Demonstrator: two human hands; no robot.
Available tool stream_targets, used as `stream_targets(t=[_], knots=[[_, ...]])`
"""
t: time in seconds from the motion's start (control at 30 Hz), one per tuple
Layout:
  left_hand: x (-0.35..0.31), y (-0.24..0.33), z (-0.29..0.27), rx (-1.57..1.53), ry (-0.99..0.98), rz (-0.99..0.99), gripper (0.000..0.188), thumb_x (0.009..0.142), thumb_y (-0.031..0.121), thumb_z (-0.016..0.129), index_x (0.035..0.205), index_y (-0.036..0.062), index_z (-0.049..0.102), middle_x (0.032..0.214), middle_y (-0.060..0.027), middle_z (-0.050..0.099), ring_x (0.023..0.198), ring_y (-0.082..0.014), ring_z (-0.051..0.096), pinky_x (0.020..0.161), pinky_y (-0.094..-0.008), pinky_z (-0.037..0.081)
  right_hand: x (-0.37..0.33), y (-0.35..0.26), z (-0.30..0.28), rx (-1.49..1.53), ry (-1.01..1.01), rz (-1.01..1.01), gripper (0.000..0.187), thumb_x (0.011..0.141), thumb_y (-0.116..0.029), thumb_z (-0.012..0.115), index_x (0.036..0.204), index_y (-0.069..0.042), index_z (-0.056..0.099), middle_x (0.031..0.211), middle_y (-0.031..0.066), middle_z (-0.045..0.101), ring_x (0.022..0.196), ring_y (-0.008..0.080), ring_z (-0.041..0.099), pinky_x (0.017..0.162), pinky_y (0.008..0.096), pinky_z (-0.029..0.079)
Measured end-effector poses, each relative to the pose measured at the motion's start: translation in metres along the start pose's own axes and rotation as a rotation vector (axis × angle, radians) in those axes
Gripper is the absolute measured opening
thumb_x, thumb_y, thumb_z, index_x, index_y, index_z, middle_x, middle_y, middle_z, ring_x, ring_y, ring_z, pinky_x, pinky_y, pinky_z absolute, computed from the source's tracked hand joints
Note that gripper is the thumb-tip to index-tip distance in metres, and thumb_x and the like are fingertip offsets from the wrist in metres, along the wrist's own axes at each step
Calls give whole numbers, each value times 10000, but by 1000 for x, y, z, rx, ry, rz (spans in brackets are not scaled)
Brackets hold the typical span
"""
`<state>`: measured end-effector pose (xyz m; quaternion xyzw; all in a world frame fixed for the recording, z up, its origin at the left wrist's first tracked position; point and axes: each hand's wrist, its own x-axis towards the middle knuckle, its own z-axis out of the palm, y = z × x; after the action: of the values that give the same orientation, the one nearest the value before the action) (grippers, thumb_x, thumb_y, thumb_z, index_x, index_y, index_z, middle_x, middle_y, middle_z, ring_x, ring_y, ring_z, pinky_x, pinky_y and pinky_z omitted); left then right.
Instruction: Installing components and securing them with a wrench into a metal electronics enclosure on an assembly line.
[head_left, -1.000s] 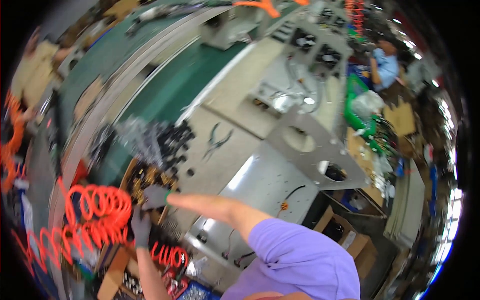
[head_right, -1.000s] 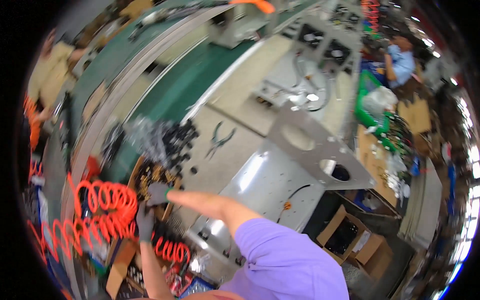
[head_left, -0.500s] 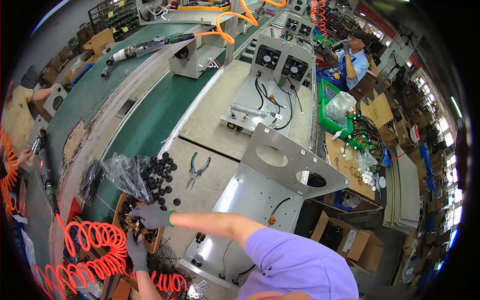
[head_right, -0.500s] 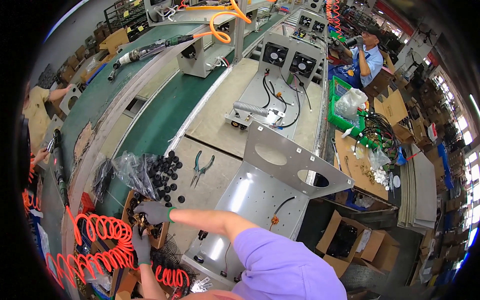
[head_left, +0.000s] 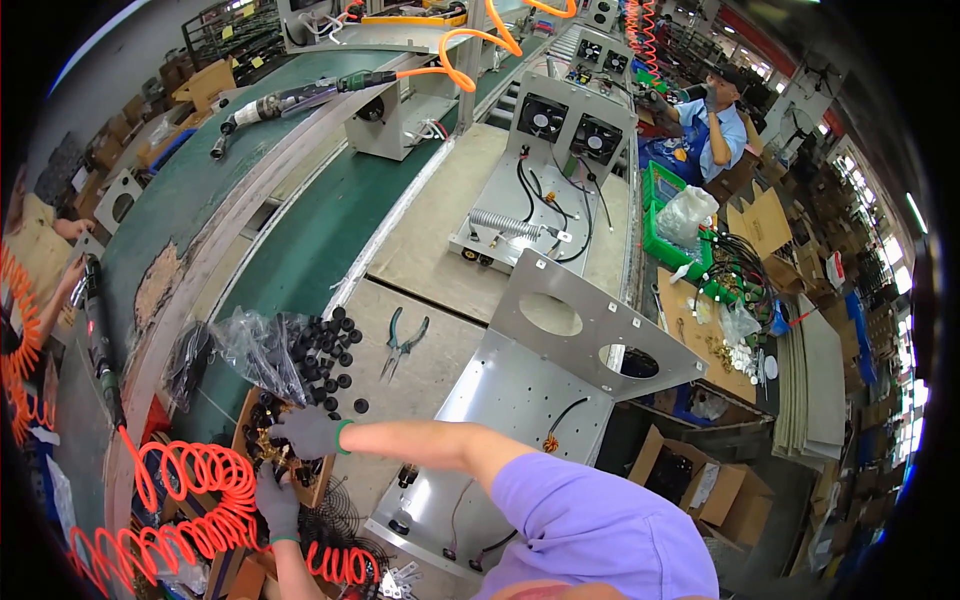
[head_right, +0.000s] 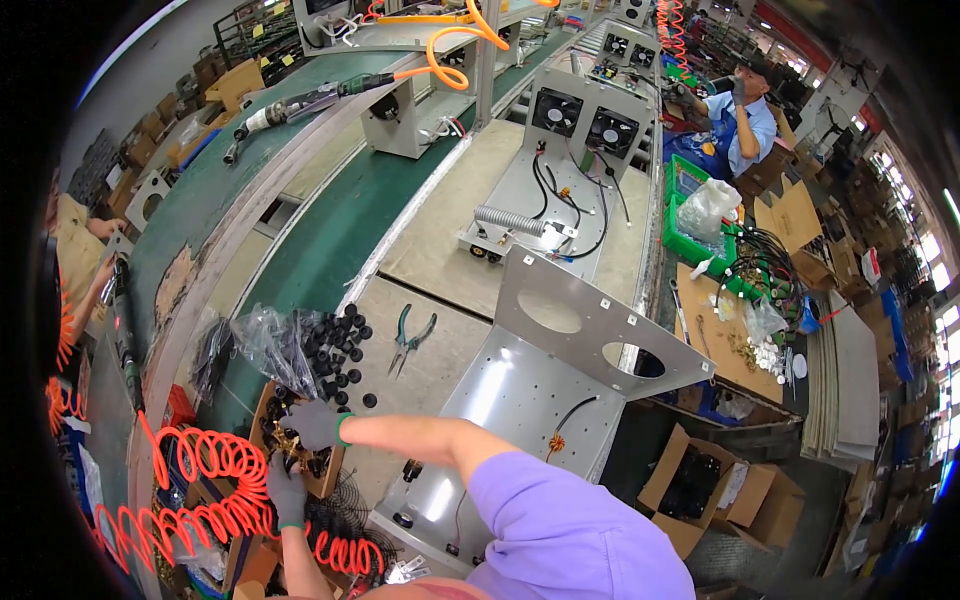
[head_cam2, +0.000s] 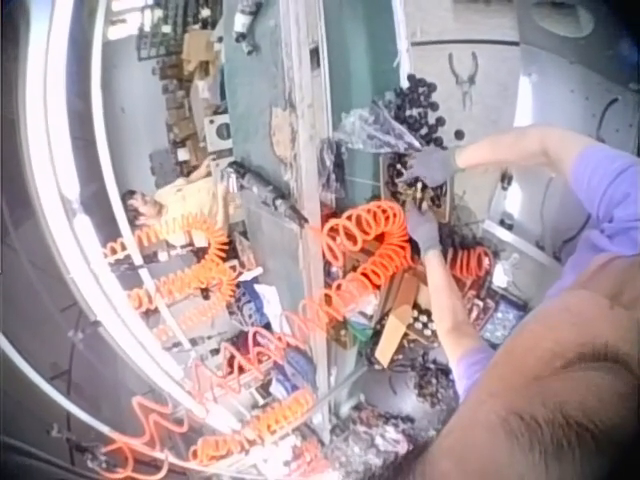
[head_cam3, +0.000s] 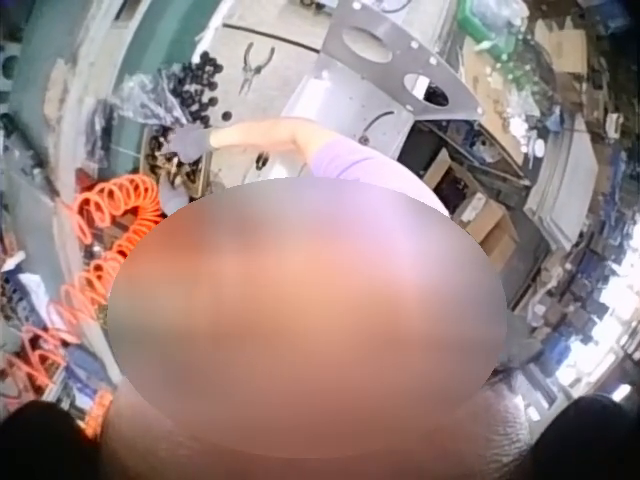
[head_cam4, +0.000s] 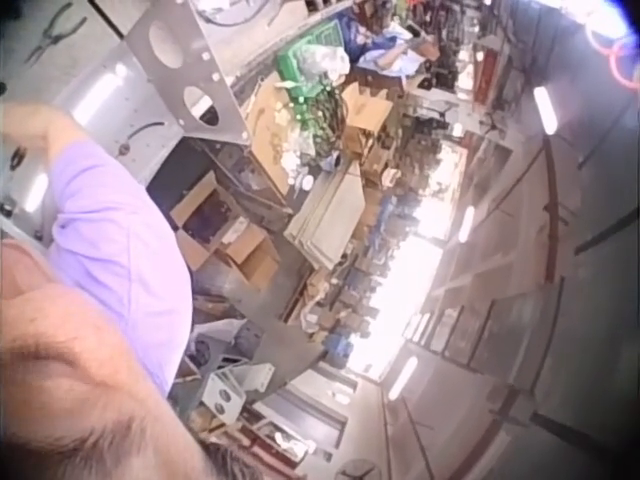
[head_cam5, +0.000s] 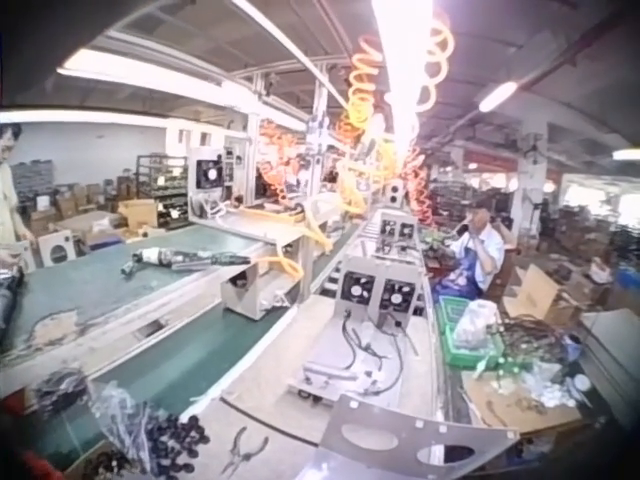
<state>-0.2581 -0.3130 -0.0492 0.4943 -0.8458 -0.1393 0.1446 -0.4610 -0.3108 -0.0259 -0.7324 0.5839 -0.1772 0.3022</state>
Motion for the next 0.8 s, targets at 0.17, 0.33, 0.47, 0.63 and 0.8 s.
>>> stream_targets(t=[0.17,0.33,0.47,0.63,0.8], knots=[[9,14,-4,237,-95,-159,409,773,176,619,1137,71,462,984,-163,564,851,-382,571,687,-443,464,5,8,-1,-121,42,-57,313,708,-134,553,1000,-174,660,1036,74,560,1052,288,518,808,390,449],[11,18,-8,323,-100,7,397,771,179,625,1133,98,483,974,-142,569,833,-363,581,664,-444,467,6,10,1,-45,-144,7,268,677,-125,559,915,-100,678,1050,112,576,986,315,551,790,420,457],[7,-1,-4,249,-54,-85,403,756,159,639,1122,90,484,989,-145,568,837,-361,579,665,-445,464,9,15,7,203,-124,-1,279,731,-161,542,968,-78,663,1003,147,599,903,343,585,764,431,470],[5,10,-10,304,-37,-61,402,757,171,640,1114,80,481,995,-146,570,863,-358,574,666,-442,461,7,8,18,163,39,6,345,818,-343,519,944,-47,644,817,177,630,808,362,601,731,432,470],[10,20,-7,212,-54,20,410,764,185,636,1132,89,482,983,-151,575,841,-362,581,660,-442,457,9,17,26,343,74,-75,350,793,-335,540,868,-6,632,853,209,627,811,358,603,723,449,455]])
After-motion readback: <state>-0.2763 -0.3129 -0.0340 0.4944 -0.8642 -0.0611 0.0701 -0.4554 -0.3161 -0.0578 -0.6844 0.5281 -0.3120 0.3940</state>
